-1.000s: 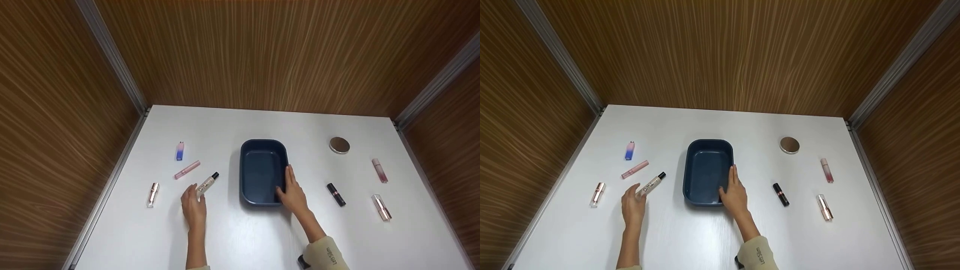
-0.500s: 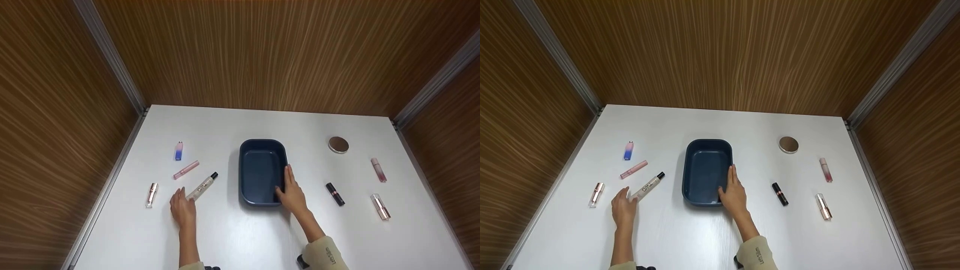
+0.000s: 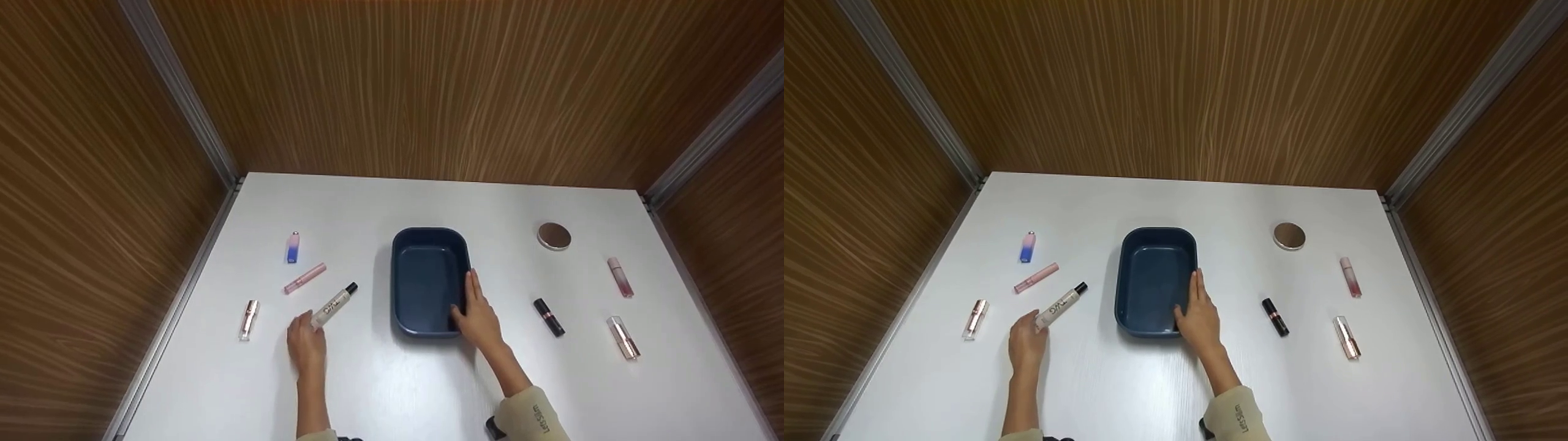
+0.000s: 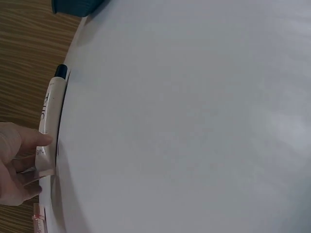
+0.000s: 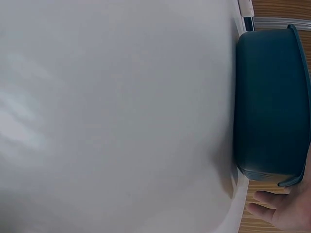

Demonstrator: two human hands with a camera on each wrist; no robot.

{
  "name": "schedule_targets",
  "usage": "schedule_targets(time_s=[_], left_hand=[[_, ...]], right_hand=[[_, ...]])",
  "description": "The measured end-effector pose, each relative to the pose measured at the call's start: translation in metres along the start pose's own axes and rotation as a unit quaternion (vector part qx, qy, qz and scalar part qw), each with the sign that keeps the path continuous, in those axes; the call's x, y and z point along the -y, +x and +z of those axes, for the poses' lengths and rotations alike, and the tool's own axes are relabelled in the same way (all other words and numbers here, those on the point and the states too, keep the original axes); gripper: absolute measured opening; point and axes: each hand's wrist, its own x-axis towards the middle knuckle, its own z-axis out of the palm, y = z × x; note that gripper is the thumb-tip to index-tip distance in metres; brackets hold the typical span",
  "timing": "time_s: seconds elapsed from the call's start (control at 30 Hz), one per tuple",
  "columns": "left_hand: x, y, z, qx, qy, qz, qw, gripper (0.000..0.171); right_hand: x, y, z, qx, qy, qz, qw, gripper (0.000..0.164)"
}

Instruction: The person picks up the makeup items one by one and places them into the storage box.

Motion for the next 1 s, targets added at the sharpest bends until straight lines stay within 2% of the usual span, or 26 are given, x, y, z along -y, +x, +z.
schedule_targets(time_s=[0.13,0.27,0.47,1.0], left_hand=[[-0.0013,-0.0007,0.0017,-0.014,-0.007,0.018,0.9997,0.036],[-0.0042,-0.0013,0.0025,-0.005,-0.026,0.035,0.9991,0.033],[-0.0028,-0.0021,0.0039,0.008,-0.016,0.055,0.9983,0.033],[0.0013,-0.0012,0.0038,0.018,-0.002,0.053,0.9984,0.043]], right_hand=[[0.0003,-0.0002,0.0001,0.000,0.000,0.001,1.000,0.077],[0.0002,0.0002,-0.0001,0.000,-0.004,0.003,1.000,0.077],[-0.0006,0.0008,0.0001,0.003,-0.003,0.003,1.000,0.076],[0.0011,0.0004,-0.0013,0.005,0.001,-0.005,1.000,0.076]])
